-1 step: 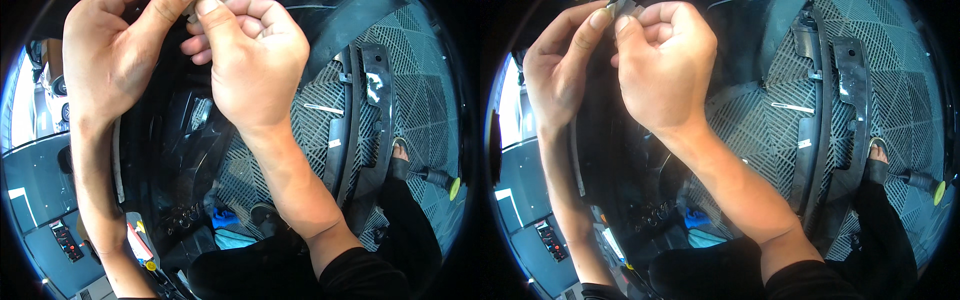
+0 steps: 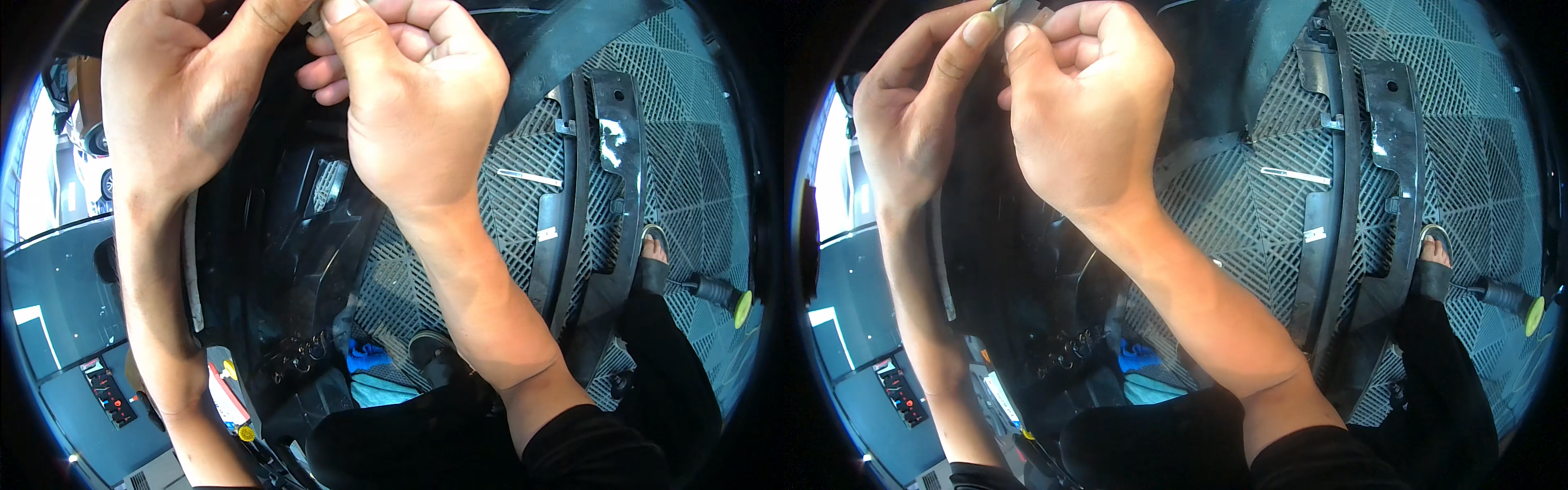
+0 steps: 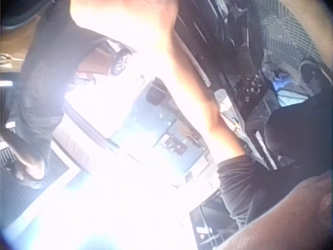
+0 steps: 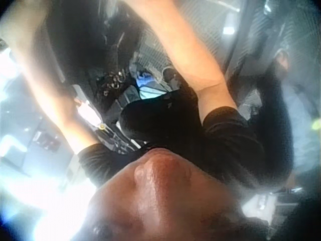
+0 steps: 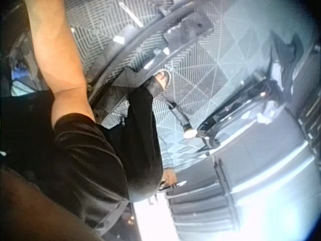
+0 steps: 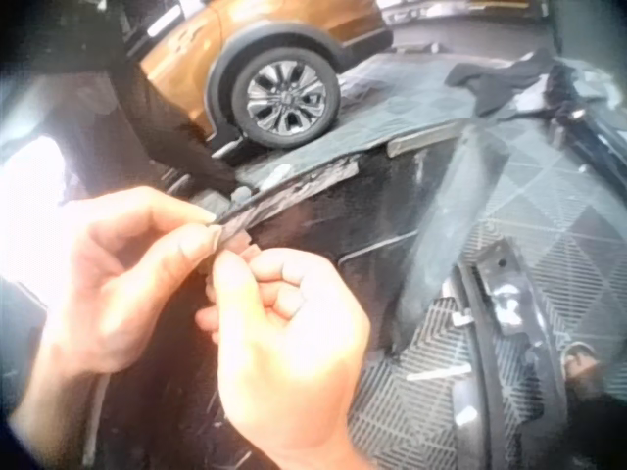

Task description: The person removes adhesive residue from a black plastic car part, then uses a small metal tool to scrape and clean the edges. They continue to peel and scrape adhesive along the perimeter of the part.

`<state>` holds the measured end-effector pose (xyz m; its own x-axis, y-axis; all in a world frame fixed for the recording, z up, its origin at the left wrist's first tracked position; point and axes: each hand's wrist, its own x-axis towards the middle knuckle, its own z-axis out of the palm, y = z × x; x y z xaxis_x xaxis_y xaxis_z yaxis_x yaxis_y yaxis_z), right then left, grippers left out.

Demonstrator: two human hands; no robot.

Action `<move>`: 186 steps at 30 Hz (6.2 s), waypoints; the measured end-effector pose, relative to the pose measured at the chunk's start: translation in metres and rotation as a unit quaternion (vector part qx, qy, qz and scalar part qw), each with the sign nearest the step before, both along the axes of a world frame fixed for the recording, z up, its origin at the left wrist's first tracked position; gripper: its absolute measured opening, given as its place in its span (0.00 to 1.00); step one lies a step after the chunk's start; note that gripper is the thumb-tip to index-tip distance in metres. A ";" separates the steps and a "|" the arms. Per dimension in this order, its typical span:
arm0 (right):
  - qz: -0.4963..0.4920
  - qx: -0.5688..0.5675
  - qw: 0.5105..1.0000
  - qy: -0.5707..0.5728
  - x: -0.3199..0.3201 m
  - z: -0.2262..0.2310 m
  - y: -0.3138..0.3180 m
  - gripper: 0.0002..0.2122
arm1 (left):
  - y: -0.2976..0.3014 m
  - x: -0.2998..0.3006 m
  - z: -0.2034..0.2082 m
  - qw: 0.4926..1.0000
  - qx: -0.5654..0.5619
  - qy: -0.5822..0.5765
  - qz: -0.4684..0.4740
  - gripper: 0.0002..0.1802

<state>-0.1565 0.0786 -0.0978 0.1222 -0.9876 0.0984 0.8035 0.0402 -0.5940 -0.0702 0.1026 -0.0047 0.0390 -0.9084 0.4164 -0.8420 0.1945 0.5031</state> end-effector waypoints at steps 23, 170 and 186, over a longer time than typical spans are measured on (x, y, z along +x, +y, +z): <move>0.007 -0.007 1.000 0.022 0.001 -0.013 -0.002 0.07 | -0.007 0.014 -0.008 0.998 -0.032 0.007 -0.049 0.05; 0.530 -0.430 0.425 0.594 -0.089 -0.261 -0.232 0.13 | 0.038 -0.135 -0.305 0.643 0.689 0.091 0.322 0.57; 0.436 -0.457 0.574 0.521 -0.002 -0.216 -0.231 0.14 | 0.069 -0.154 -0.311 0.701 0.608 0.130 0.350 0.53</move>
